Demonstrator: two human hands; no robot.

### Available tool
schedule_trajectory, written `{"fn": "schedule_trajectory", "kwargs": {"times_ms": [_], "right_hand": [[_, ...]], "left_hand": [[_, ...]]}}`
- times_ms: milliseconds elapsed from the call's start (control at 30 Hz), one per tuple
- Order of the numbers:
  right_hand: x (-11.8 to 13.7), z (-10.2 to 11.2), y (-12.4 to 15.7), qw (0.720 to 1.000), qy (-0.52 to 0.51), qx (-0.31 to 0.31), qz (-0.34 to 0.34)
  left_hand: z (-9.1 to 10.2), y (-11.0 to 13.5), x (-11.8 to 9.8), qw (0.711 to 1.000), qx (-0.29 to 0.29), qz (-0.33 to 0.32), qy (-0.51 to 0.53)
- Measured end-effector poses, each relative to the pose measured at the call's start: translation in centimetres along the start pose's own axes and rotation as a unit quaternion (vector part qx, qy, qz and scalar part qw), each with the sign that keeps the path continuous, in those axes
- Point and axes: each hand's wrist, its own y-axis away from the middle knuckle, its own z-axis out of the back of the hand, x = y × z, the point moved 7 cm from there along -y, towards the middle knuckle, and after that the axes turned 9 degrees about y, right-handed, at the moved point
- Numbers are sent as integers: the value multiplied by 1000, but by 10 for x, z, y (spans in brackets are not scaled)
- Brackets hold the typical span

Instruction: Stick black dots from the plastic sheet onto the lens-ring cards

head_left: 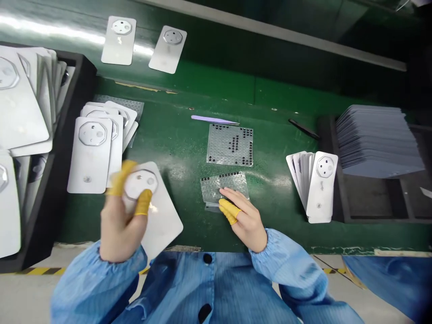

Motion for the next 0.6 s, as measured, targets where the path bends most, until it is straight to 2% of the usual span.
{"fn": "schedule_trajectory", "kwargs": {"times_ms": [100,167,233,333,433,500,600], "right_hand": [[4,14,1,999,-21,-42,5],[11,21,1,999,-9,-28,36],[19,25,1,997,-8,15,71],[22,31,-8,995,-51,57,58],[22,40,-28,998,-56,6,24],[27,40,-41,998,-24,-27,50],[34,27,-54,994,10,-23,106]], "left_hand": [[-38,8,6,994,102,49,6],[-68,13,8,977,171,104,67],[-86,12,7,969,175,132,116],[-91,9,4,971,139,128,146],[-90,12,-3,975,144,96,136],[-91,15,-10,976,170,58,126],[-92,17,-18,979,187,-29,80]]}}
